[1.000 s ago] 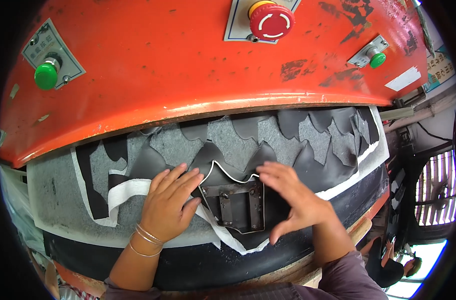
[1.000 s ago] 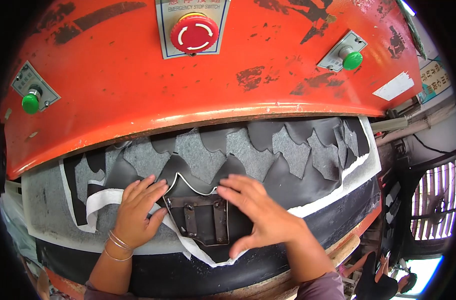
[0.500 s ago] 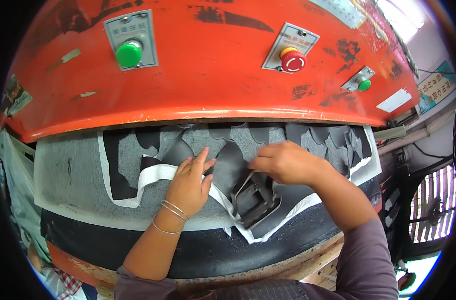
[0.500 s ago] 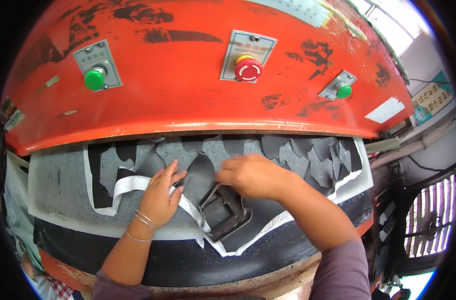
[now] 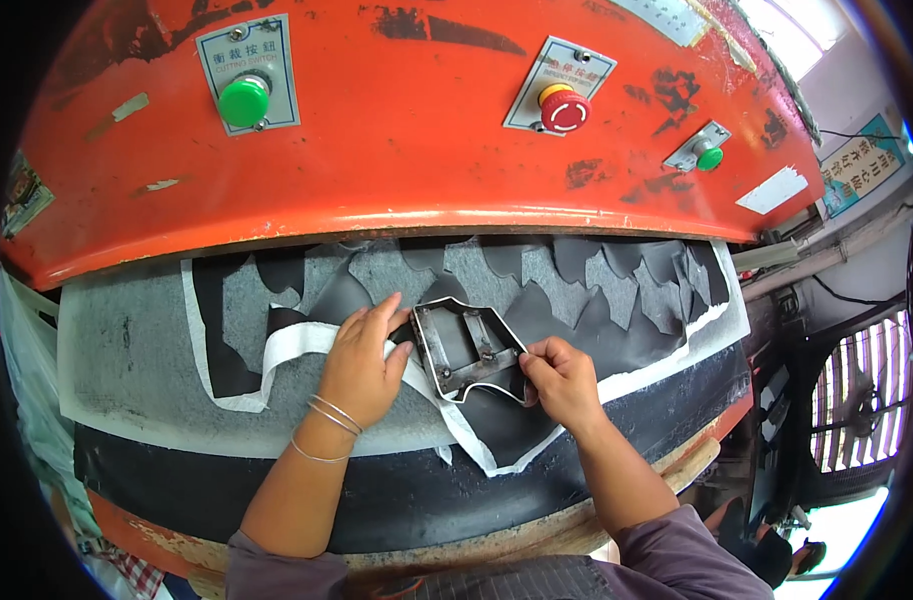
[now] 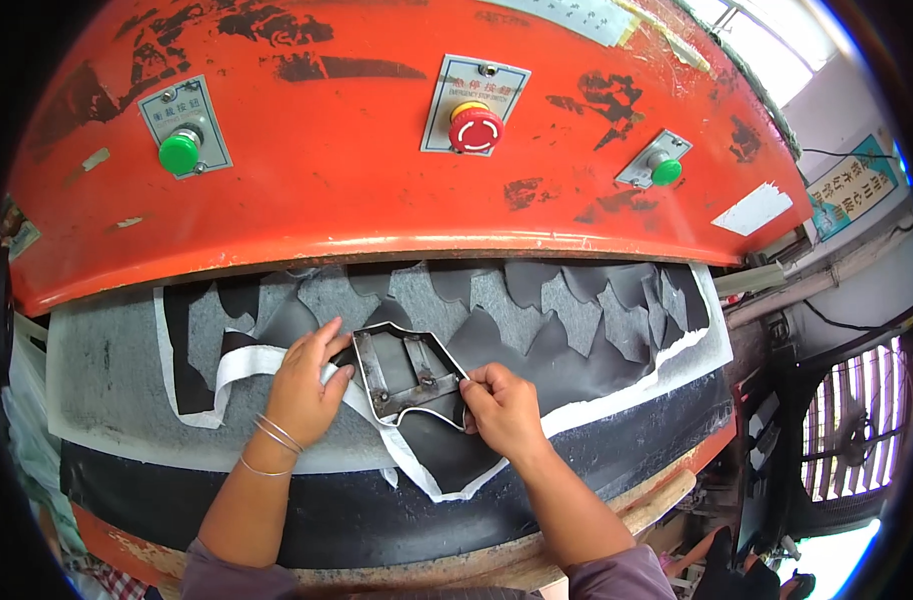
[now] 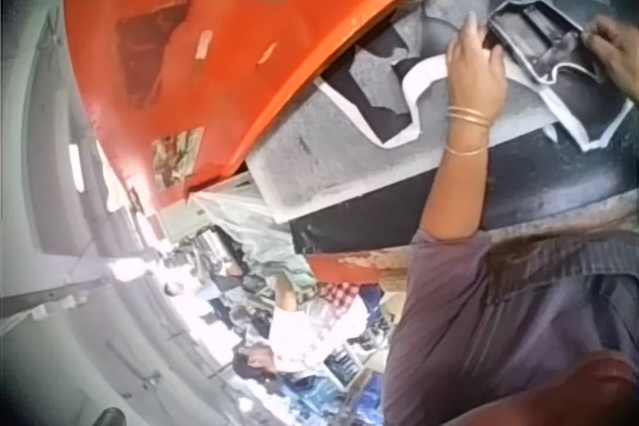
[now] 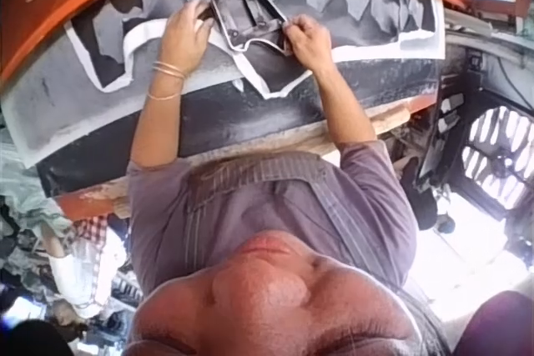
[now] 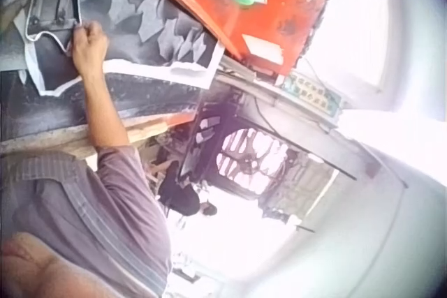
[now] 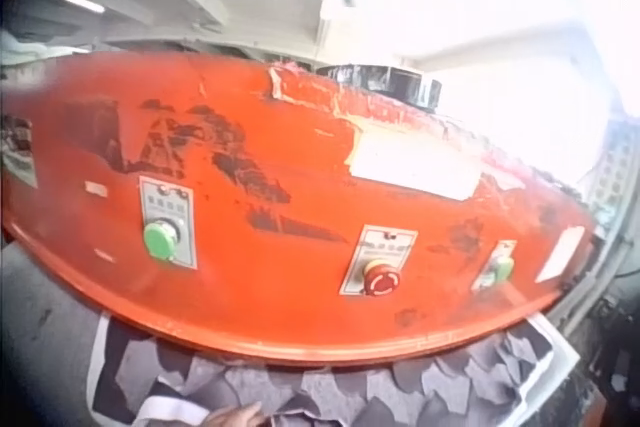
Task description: Using a hydraulic clicker press to cut shoe components from a sheet of leather using a metal die.
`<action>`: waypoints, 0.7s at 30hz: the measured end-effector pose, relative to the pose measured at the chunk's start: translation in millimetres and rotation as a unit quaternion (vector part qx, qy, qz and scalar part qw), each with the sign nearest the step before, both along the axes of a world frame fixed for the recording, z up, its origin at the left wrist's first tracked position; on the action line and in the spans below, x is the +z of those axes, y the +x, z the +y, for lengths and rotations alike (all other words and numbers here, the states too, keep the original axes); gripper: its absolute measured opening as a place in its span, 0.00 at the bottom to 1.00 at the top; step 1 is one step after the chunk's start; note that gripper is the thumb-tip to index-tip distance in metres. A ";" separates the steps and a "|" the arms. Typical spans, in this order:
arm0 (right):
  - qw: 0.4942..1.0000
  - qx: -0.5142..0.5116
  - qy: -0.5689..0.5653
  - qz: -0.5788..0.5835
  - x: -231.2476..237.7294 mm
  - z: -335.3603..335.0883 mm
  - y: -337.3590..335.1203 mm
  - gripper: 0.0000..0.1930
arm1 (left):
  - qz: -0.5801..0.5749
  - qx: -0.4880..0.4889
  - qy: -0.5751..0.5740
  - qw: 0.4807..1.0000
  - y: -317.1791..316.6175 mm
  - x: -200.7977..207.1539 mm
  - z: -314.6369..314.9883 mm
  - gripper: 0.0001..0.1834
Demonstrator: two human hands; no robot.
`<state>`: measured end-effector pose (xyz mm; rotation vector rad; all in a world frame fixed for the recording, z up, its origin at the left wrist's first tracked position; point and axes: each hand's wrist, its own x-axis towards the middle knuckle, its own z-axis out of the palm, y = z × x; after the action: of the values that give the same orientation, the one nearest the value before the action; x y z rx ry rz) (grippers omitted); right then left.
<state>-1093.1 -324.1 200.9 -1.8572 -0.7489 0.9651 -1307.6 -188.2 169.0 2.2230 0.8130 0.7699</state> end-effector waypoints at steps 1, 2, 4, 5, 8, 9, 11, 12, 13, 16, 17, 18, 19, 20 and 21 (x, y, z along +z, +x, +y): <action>1.000 -0.001 -0.005 0.004 -1.8 -0.9 0.1 0.05 | 0.003 -0.001 0.000 1.000 -1.3 -1.3 -0.9 0.30; 1.000 -0.006 0.002 -0.004 -4.2 -1.5 0.7 0.06 | 0.007 -0.002 -0.006 1.000 -1.2 -2.6 -0.8 0.30; 1.000 -0.010 0.004 -0.008 -6.4 -1.5 1.5 0.07 | 0.006 0.001 0.061 0.998 -0.4 -4.5 2.8 0.25; 1.000 -0.013 0.014 -0.007 -6.1 -0.9 2.5 0.07 | -0.002 -0.002 0.045 0.999 0.5 -1.3 3.8 0.22; 1.000 -0.016 0.025 -0.010 -6.8 -0.6 5.6 0.07 | 0.002 -0.008 0.037 0.999 2.4 -1.5 5.4 0.23; 1.000 -0.004 0.025 -0.010 -9.0 -0.8 7.3 0.07 | 0.001 0.002 0.025 1.000 1.6 2.0 4.0 0.22; 1.000 0.001 0.024 -0.014 -7.4 -0.7 11.6 0.07 | 0.000 0.002 0.020 1.000 0.5 -1.1 3.7 0.22; 0.998 0.031 0.001 -0.056 -4.7 1.8 11.9 0.08 | 0.001 0.006 0.016 1.000 -0.8 -2.3 4.4 0.22; 0.993 0.063 -0.022 -0.097 -1.8 4.8 11.2 0.09 | 0.001 0.009 0.021 1.000 -3.0 -2.0 4.9 0.22; 0.950 0.159 -0.001 -0.268 11.3 12.3 7.6 0.11 | 0.003 0.017 0.020 1.000 -5.2 2.1 5.8 0.21; 0.944 0.171 0.013 -0.282 13.1 9.0 10.3 0.11 | 0.002 0.017 0.023 1.000 -4.3 2.5 3.7 0.21; 0.944 0.170 0.016 -0.284 14.0 0.0 16.3 0.11 | 0.001 0.010 0.030 0.999 -1.5 1.2 0.2 0.21; 0.931 0.200 0.016 -0.303 10.4 -11.3 21.3 0.10 | 0.007 0.006 0.038 0.999 -3.5 0.3 -1.6 0.21; 0.917 0.226 0.013 -0.329 11.5 -26.3 28.9 0.10 | 0.006 0.004 0.040 0.999 -0.3 0.8 -1.7 0.21; 0.924 0.230 0.002 -0.306 16.7 -43.9 36.7 0.09 | 0.003 0.003 0.036 0.999 4.6 2.0 -1.1 0.20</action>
<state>-1056.3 -368.0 217.6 -2.0400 -1.6168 0.6371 -1303.0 -189.3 170.9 2.2890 0.8066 0.8084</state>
